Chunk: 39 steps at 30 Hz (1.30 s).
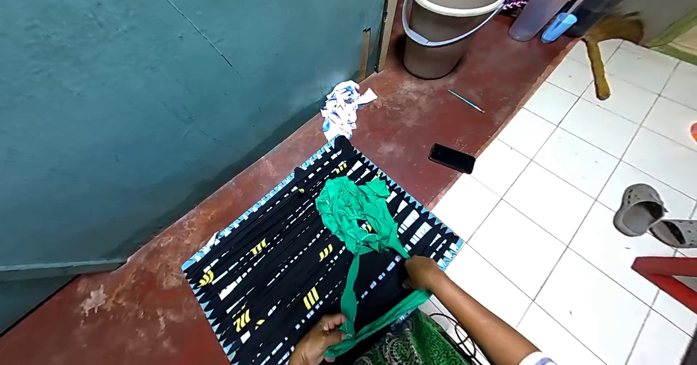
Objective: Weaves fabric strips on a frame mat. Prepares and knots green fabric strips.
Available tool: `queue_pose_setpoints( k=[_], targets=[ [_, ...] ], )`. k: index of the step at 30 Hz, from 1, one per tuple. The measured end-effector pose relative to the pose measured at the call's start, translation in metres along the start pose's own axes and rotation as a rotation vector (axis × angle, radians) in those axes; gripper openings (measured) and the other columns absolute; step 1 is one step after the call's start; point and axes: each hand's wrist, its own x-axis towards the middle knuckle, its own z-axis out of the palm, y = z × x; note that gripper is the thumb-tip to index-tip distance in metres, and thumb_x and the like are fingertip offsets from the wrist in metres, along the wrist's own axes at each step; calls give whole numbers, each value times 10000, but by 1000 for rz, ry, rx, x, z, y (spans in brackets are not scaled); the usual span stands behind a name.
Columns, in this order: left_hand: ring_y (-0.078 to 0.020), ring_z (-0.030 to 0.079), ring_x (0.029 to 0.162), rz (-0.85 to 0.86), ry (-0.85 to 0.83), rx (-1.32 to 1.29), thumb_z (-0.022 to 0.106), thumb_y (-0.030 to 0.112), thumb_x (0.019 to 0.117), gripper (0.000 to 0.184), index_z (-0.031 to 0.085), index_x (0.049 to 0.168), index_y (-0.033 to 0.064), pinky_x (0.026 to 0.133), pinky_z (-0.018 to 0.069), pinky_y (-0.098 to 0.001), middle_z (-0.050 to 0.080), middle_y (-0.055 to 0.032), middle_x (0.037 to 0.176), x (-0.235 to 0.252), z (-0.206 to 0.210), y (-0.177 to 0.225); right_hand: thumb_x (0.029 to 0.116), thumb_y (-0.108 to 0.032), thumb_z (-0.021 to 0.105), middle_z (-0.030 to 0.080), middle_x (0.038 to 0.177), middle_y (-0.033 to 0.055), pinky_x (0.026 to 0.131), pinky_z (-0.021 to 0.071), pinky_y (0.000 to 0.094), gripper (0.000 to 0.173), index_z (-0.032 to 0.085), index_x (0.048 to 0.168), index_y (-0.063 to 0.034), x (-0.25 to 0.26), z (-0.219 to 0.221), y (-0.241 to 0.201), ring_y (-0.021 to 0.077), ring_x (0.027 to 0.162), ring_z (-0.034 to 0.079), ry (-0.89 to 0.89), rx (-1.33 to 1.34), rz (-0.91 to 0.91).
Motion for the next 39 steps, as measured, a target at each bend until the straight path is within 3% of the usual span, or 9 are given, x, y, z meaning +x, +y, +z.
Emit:
queue_pose_setpoints(
  k=[7,10,14,17,19,22,24,33,39],
  targets=[
    [-155,638,753,63,386,427,621,66,962,182,663,1106,-36,733,541,-358,674,-99,852,60,24,44,936,-290,723,649,1228,300,965,465,681,392,688,1132,48,0,12,27,473,1191,609,-160,-83,-124],
    [-359,677,1077,229,631,752,631,47,944,296,674,1218,-56,967,532,-522,673,-246,1192,79,38,75,974,-321,698,654,1256,284,1030,437,673,442,657,1288,-13,7,2,24,475,1224,594,41,58,-271],
    [-459,596,1221,463,840,918,710,54,871,494,619,1352,-11,972,536,-532,462,-302,1493,113,42,108,1005,-231,637,597,1392,226,1077,452,570,463,576,1408,-14,16,-22,7,396,1282,586,489,330,-329],
    [-541,347,1424,198,786,1066,776,167,860,710,505,1516,174,1068,427,-594,131,-263,1680,132,36,137,939,-180,714,446,1542,228,1099,445,540,677,434,1544,-63,32,-39,-8,410,1376,490,692,456,-288],
    [-517,307,1451,18,690,1166,733,173,908,658,499,1521,224,1074,412,-596,108,-237,1691,142,30,144,919,-168,731,363,1604,210,1092,452,542,818,312,1621,-158,45,-48,-15,416,1405,455,670,449,-233],
    [-432,530,1305,84,717,1140,584,64,975,280,700,1222,4,1092,434,-528,572,-269,1379,150,12,136,953,-87,643,518,1485,225,1096,442,555,645,427,1560,-111,64,-54,-18,408,1347,529,580,405,-197],
    [-416,649,1136,234,861,977,582,15,964,196,722,1068,-75,1033,481,-530,689,-277,1125,140,3,134,962,-47,586,642,1325,246,1079,453,559,405,612,1364,-6,64,-57,-13,407,1273,596,561,447,-189],
    [-83,601,732,506,1126,-28,636,-120,882,100,636,981,-106,696,526,-250,650,-96,843,78,-19,108,895,35,665,700,1008,277,894,519,574,231,698,1117,88,4,-59,81,391,949,679,1067,1039,-118],
    [-39,575,640,445,1168,-120,617,-134,888,88,621,956,-79,593,496,-196,636,-46,785,62,-24,65,904,65,606,604,835,110,603,531,270,183,625,1078,118,-10,-63,126,95,620,570,1506,1495,-81]
  ],
)
